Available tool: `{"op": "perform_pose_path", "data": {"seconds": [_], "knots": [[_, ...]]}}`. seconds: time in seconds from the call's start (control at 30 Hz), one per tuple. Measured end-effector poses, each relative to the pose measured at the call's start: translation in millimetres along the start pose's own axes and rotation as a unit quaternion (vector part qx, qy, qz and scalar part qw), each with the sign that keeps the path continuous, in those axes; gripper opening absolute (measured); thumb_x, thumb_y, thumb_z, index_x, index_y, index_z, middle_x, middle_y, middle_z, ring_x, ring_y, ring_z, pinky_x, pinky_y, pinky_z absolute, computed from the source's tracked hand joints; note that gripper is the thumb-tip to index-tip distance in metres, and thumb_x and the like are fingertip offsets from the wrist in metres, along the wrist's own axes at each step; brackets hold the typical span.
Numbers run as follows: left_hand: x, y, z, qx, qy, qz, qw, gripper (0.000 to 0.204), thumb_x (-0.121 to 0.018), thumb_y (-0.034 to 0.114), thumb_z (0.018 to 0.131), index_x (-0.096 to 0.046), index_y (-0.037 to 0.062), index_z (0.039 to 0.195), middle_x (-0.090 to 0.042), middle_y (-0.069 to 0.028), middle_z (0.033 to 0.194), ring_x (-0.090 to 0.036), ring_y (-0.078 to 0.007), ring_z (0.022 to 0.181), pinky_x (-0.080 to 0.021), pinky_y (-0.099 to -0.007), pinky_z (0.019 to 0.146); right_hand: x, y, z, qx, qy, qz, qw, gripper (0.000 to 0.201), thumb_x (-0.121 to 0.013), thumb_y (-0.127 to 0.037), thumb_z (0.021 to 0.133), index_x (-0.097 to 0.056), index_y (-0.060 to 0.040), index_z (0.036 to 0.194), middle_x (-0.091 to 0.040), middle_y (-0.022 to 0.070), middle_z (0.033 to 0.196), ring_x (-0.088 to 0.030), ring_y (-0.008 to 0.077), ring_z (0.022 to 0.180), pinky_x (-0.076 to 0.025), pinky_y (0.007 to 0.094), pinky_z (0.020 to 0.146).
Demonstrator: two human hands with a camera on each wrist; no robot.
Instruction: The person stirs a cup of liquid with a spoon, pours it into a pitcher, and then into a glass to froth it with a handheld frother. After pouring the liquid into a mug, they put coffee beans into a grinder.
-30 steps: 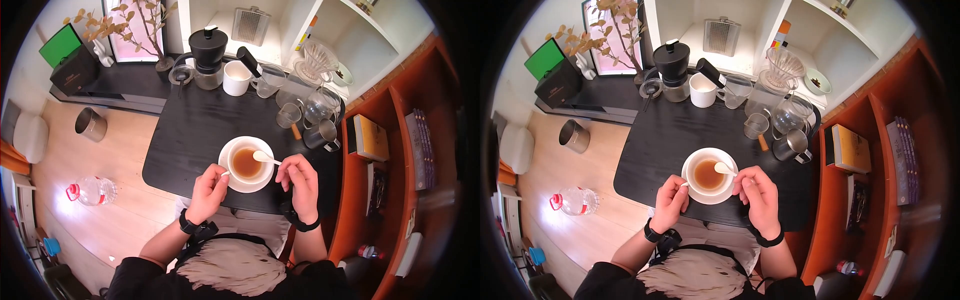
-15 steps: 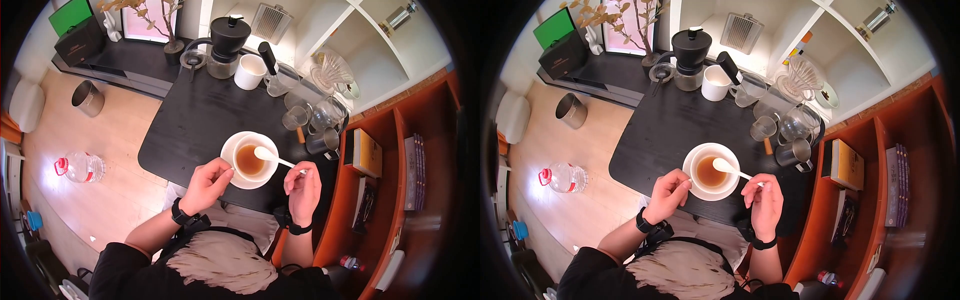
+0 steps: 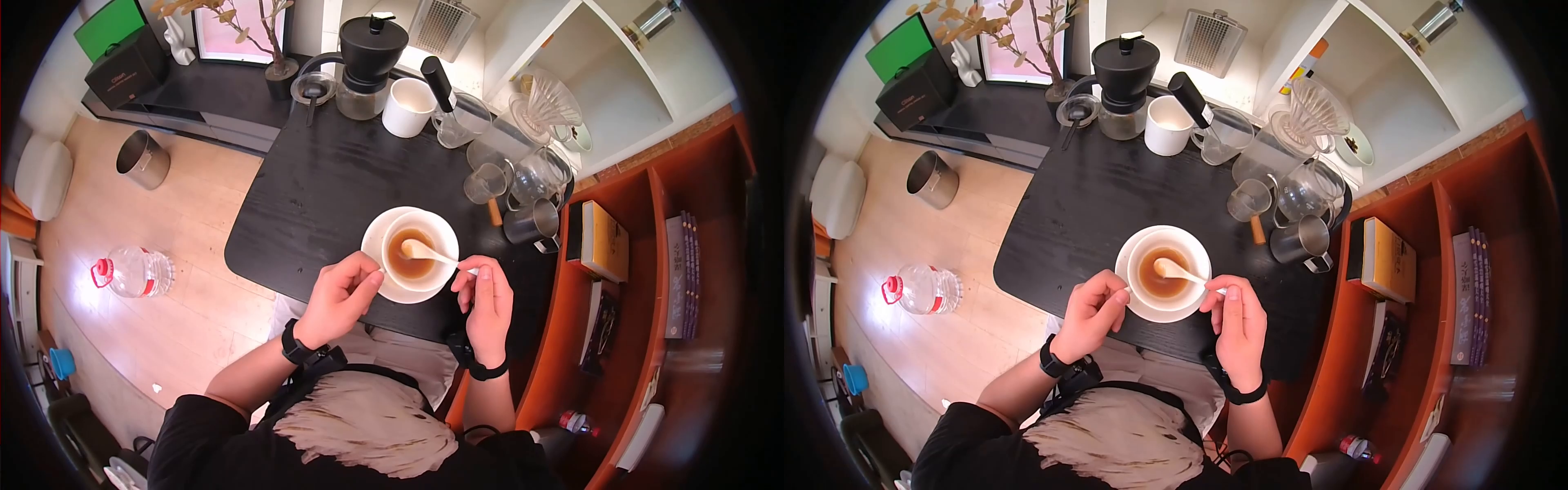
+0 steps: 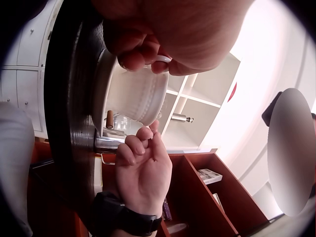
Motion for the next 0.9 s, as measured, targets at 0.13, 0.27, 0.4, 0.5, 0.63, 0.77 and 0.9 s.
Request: {"op": "perform_pose_path", "data": {"seconds": [0.13,0.27,0.4,0.5,0.63,0.77,0.9], "knots": [[0.2,0.9,0.8,-0.004,0.001,0.001,1.000,0.015,-0.060,0.014,0.105,-0.059,0.0039,0.094,-0.056,0.0047,0.063,-0.048,-0.0010,0.051,-0.036,-0.0208,0.049,-0.6,0.6,-2.2,-0.049,-0.011,0.047,0.998,0.034,-0.039,-0.027,0.114,-0.064,-0.0028,0.113,-0.062,0.0017,0.082,-0.045,0.0031,0.063,-0.035,0.0195,0.053],[0.5,0.4,-0.1,0.006,0.002,-0.003,1.000,0.015,-0.061,0.014,0.105,-0.059,0.0035,0.094,-0.057,0.0042,0.064,-0.048,-0.0012,0.052,-0.037,-0.0210,0.049,2.1,-3.4,1.3,-0.097,0.020,0.188,0.977,0.033,-0.039,-0.028,0.114,-0.062,-0.0037,0.112,-0.057,0.0008,0.078,-0.045,0.0047,0.064,-0.035,0.0208,0.053],[-0.2,1.3,0.1,-0.006,0.001,0.001,1.000,0.015,-0.061,0.014,0.105,-0.059,0.0032,0.095,-0.056,0.0045,0.064,-0.048,-0.0012,0.052,-0.037,-0.0208,0.049,9.1,-6.9,4.9,-0.095,0.038,0.254,0.962,0.030,-0.040,-0.027,0.114,-0.060,-0.0040,0.113,-0.055,0.0009,0.077,-0.045,0.0060,0.064,-0.035,0.0217,0.053],[0.3,0.3,0.5,0.008,0.002,-0.003,1.000,0.015,-0.061,0.014,0.105,-0.059,0.0029,0.095,-0.056,0.0046,0.064,-0.048,-0.0014,0.052,-0.037,-0.0208,0.049,9.7,-18.1,7.9,-0.072,0.042,0.263,0.961,0.030,-0.040,-0.027,0.114,-0.060,-0.0038,0.113,-0.055,0.0011,0.078,-0.045,0.0063,0.064,-0.036,0.0222,0.053],[0.2,1.2,-0.8,0.003,0.000,-0.002,1.000,0.015,-0.061,0.014,0.105,-0.059,0.0028,0.096,-0.057,0.0043,0.065,-0.048,-0.0013,0.052,-0.037,-0.0208,0.049,13.2,-26.6,8.6,-0.022,0.065,0.221,0.973,0.033,-0.039,-0.028,0.114,-0.059,-0.0018,0.115,-0.055,0.0023,0.078,-0.046,0.0071,0.065,-0.037,0.0221,0.053],[-0.1,2.5,0.3,-0.004,0.001,0.002,1.000,0.015,-0.061,0.014,0.105,-0.059,0.0028,0.096,-0.056,0.0045,0.065,-0.048,-0.0012,0.052,-0.037,-0.0206,0.049,15.9,-33.4,4.7,0.037,0.081,0.138,0.986,0.034,-0.039,-0.026,0.114,-0.060,0.0002,0.116,-0.058,0.0034,0.078,-0.046,0.0068,0.065,-0.036,0.0219,0.054],[0.0,1.7,0.2,0.000,0.000,0.002,1.000,0.015,-0.060,0.014,0.105,-0.059,0.0029,0.096,-0.055,0.0050,0.065,-0.048,-0.0012,0.053,-0.037,-0.0205,0.049,16.3,-37.6,-1.1,0.128,0.077,-0.010,0.989,0.033,-0.039,-0.023,0.113,-0.063,0.0002,0.112,-0.062,0.0046,0.081,-0.048,0.0064,0.065,-0.037,0.0213,0.056]]}}
Point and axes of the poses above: each hand's wrist, its own z-axis towards the middle knuckle, its own x-axis out of the back of the hand, y = z × x, the point moved 4 cm from there along z, towards the middle knuckle
